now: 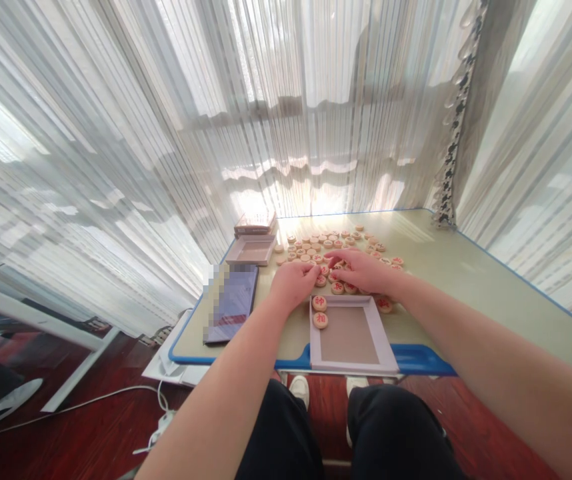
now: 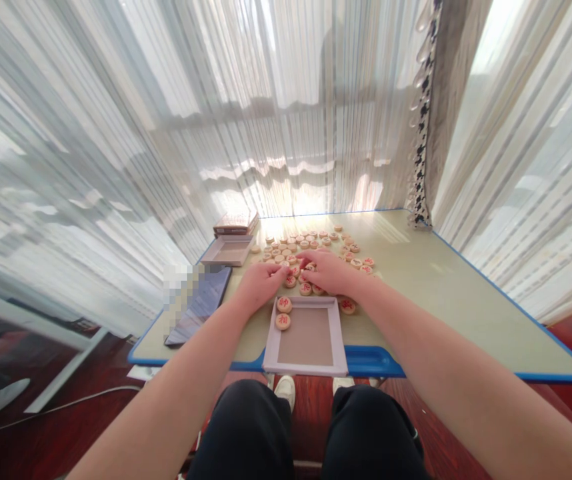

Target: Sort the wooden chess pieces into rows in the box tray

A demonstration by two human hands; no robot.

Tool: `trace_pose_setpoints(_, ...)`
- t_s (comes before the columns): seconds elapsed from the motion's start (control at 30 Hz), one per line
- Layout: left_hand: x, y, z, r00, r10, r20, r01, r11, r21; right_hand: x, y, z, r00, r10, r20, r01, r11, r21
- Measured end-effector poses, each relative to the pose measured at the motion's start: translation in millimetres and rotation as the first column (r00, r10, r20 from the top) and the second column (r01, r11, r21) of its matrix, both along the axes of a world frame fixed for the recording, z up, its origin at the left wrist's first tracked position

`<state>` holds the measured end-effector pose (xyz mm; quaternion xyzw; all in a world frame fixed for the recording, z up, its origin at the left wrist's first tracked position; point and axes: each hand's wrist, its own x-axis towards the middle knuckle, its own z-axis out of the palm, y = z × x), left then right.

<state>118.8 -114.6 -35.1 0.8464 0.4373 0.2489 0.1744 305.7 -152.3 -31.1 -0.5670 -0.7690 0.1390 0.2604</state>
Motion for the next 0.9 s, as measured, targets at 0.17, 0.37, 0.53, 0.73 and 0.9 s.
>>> trace_pose_setpoints(0.17, 0.7, -1.0, 0.2, 0.999, -0.026, 0.027, 0.026, 1.000, -0.006, -6.9, 0.2, 2.0, 0.995, 0.007, 0.096, -0.012, 0.998, 0.057)
trace_pose_setpoints(0.37, 2.4, -2.8, 2.8, 0.994, -0.048, 0.098, 0.054, 0.997, -0.063, -8.6, 4.4, 1.0, 0.980, 0.053, 0.192, -0.071, 0.994, 0.087)
trace_pose_setpoints(0.53, 3.6, -3.8, 4.7, 0.986, -0.060, 0.156, 0.075, 0.993, -0.092, -8.8, 4.5, 0.5, 0.994, -0.024, 0.111, 0.018, 0.998, 0.063)
trace_pose_setpoints(0.73, 3.6, -2.5, 3.4, 0.968, -0.022, 0.250, 0.060, 0.988, -0.146, -10.8, -1.0, 6.1, 0.992, -0.068, -0.103, 0.077, 0.993, 0.092)
trace_pose_setpoints(0.9, 2.6, -2.7, 3.3, 0.938, -0.038, 0.346, 0.112, 0.975, -0.194, -10.4, -4.6, 8.5, 0.941, -0.018, -0.339, 0.035, 0.998, 0.043)
